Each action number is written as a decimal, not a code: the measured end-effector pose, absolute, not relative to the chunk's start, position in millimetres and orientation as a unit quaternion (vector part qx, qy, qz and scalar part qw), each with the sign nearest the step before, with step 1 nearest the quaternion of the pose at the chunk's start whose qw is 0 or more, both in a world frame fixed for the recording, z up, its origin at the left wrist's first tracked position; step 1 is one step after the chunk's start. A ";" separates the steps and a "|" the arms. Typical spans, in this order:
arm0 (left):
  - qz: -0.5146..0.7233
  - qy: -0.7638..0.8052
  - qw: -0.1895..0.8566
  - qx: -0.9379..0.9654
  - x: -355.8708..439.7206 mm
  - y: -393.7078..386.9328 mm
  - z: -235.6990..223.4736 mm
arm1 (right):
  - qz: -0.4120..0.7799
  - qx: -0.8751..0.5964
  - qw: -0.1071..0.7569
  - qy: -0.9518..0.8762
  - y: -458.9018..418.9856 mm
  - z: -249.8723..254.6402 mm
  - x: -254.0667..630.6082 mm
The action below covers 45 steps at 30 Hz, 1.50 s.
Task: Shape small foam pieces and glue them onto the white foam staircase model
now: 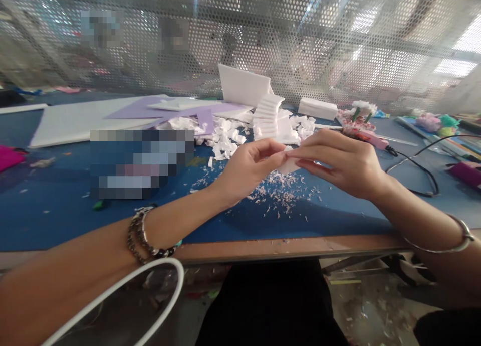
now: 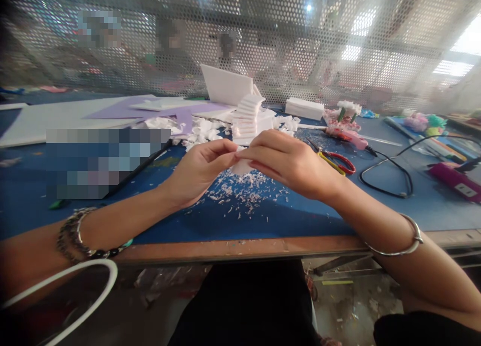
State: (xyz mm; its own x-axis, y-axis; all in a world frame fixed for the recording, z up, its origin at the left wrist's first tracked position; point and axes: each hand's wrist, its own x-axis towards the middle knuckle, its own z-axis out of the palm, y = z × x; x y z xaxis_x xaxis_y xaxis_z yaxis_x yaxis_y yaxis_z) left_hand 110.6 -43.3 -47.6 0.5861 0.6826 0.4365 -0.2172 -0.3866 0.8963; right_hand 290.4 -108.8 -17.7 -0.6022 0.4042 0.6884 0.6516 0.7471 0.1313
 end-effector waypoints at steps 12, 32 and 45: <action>0.428 0.126 0.568 0.692 108.7 -39.1 -49.5 | -0.051 -0.348 0.393 -0.850 -110.1 -19.7 278.7; 0.409 0.133 0.587 0.686 109.2 -39.7 -48.6 | -0.143 -0.384 0.379 -0.830 -114.6 -17.4 276.7; 0.400 0.126 0.588 0.692 109.0 -39.4 -49.5 | -0.269 -0.290 0.350 -0.849 -110.5 -23.8 283.4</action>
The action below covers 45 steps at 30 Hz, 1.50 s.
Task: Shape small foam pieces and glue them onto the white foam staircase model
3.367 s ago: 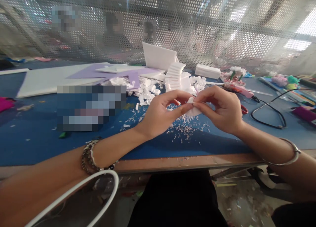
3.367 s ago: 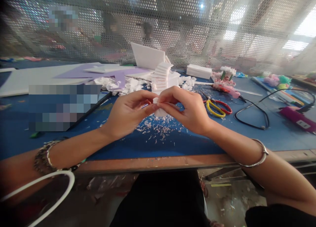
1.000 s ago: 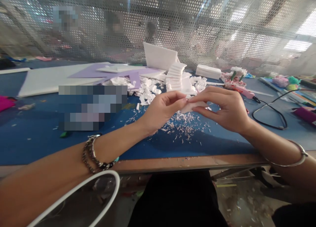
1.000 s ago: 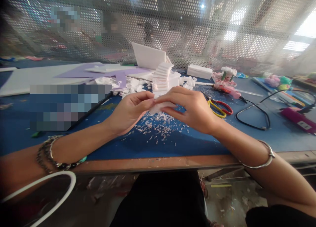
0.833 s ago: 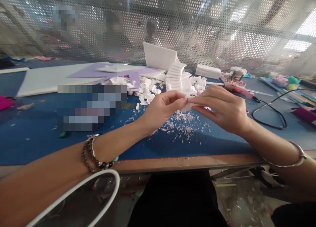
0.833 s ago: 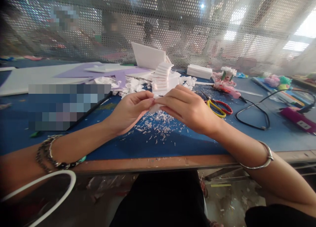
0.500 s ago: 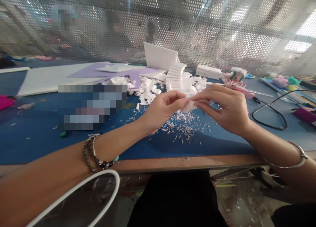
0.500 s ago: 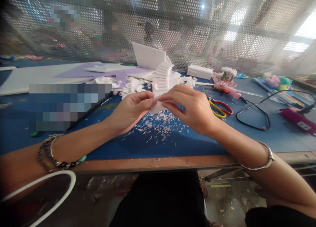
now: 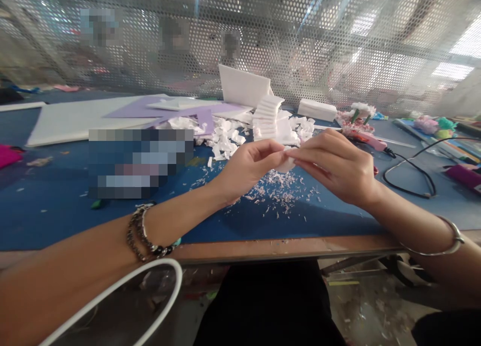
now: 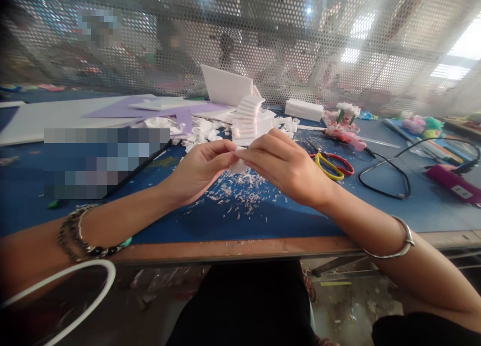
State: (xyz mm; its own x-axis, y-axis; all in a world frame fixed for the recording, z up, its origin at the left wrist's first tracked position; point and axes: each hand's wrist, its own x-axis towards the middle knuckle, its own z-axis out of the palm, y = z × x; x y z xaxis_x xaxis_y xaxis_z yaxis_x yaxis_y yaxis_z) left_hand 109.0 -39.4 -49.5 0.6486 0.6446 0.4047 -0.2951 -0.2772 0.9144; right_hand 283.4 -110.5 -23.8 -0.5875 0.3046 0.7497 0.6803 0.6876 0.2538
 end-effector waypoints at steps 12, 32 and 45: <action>0.405 0.087 0.576 0.704 111.6 -41.8 -50.7 | -0.155 -0.353 0.434 -0.814 -115.5 -19.3 277.0; 0.460 0.076 0.377 0.800 103.4 -50.0 -43.8 | 0.008 -0.377 0.491 -0.785 -115.0 -21.1 270.5; 0.419 0.097 0.400 0.809 105.5 -52.6 -41.8 | -0.075 -0.362 0.426 -0.826 -116.8 -19.6 273.8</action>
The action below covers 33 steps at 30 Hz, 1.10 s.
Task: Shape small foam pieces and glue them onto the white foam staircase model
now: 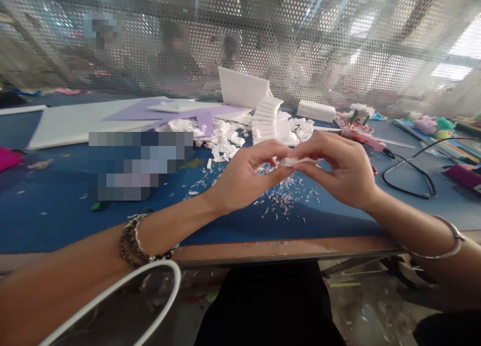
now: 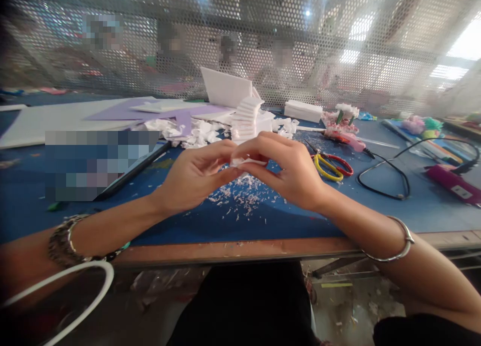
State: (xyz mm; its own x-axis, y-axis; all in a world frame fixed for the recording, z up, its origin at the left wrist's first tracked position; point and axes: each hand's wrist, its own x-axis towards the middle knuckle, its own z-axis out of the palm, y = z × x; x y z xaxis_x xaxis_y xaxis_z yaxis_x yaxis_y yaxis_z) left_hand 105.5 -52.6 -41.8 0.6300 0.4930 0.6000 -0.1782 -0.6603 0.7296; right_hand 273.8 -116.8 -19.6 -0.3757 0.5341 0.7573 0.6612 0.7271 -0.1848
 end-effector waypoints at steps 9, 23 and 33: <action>0.427 0.073 0.378 0.818 105.4 -50.2 -40.3 | -0.094 -0.343 0.416 -0.837 -114.4 -19.4 274.6; 0.446 0.133 0.365 0.806 107.4 -51.4 -45.3 | -0.059 -0.367 0.446 -0.814 -114.1 -21.7 272.2; 0.435 0.127 0.466 0.760 108.6 -50.3 -45.5 | 0.018 -0.368 0.471 -0.801 -114.5 -20.7 271.7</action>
